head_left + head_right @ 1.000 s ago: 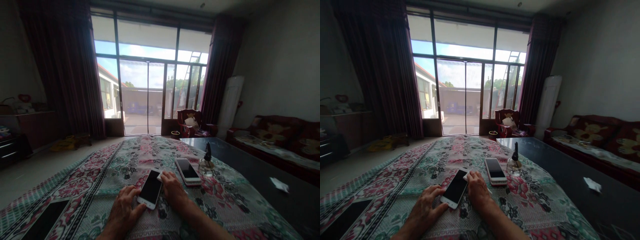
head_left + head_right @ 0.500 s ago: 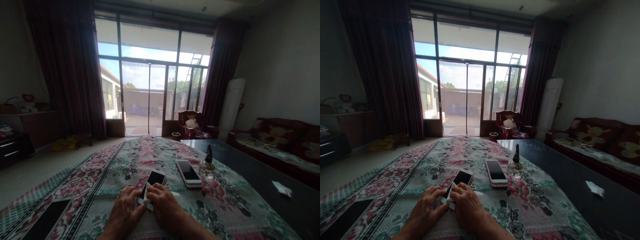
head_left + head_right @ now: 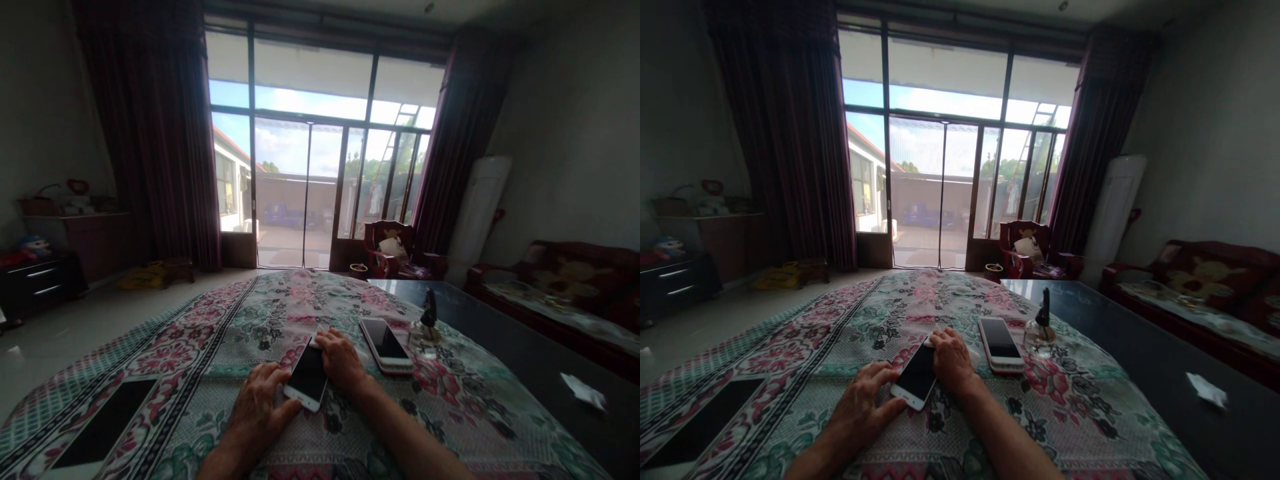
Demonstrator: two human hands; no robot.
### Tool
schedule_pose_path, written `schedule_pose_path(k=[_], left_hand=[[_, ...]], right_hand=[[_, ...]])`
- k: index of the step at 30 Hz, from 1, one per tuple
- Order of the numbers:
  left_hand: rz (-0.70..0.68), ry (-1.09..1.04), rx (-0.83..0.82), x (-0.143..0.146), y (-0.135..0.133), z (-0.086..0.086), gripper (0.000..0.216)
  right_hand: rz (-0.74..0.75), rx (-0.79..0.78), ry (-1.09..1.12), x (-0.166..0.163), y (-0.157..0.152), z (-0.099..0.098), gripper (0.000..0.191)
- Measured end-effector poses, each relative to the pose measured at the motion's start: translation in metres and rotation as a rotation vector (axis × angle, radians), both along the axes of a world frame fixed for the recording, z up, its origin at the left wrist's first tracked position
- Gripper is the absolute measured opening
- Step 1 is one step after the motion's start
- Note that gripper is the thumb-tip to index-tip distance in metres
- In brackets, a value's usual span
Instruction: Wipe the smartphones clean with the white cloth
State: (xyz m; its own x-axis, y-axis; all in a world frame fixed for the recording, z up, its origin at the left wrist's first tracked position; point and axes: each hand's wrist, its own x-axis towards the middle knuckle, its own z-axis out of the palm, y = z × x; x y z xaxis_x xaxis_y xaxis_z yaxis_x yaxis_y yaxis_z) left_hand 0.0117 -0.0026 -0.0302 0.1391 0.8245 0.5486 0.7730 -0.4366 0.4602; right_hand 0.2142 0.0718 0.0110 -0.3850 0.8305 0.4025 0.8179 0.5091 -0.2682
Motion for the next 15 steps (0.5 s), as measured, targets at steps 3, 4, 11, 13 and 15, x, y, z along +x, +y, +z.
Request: schedule_pose_path(k=[3, 4, 11, 13, 15], left_hand=[[0.012, -0.01, 0.026, -0.001, 0.001, -0.005, 0.034], [0.018, -0.013, 0.023, -0.001, 0.001, -0.006, 0.034], [0.007, -0.041, -0.022, 0.0, 0.002, -0.001, 0.03], [-0.012, -0.046, -0.046, 0.0, 0.001, 0.001, 0.027], [-0.015, -0.046, -0.053, 0.0, 0.001, 0.002, 0.026]], right_hand=[[0.081, 0.014, 0.025, -0.003, -0.011, 0.0, 0.035], [0.113, 0.012, 0.03, -0.005, -0.015, 0.001, 0.033], [0.37, 0.017, 0.035, -0.026, -0.04, -0.002, 0.026], [0.421, 0.019, 0.029, -0.029, -0.041, -0.004, 0.028], [0.439, 0.022, 0.023, -0.031, -0.04, -0.003, 0.03]])
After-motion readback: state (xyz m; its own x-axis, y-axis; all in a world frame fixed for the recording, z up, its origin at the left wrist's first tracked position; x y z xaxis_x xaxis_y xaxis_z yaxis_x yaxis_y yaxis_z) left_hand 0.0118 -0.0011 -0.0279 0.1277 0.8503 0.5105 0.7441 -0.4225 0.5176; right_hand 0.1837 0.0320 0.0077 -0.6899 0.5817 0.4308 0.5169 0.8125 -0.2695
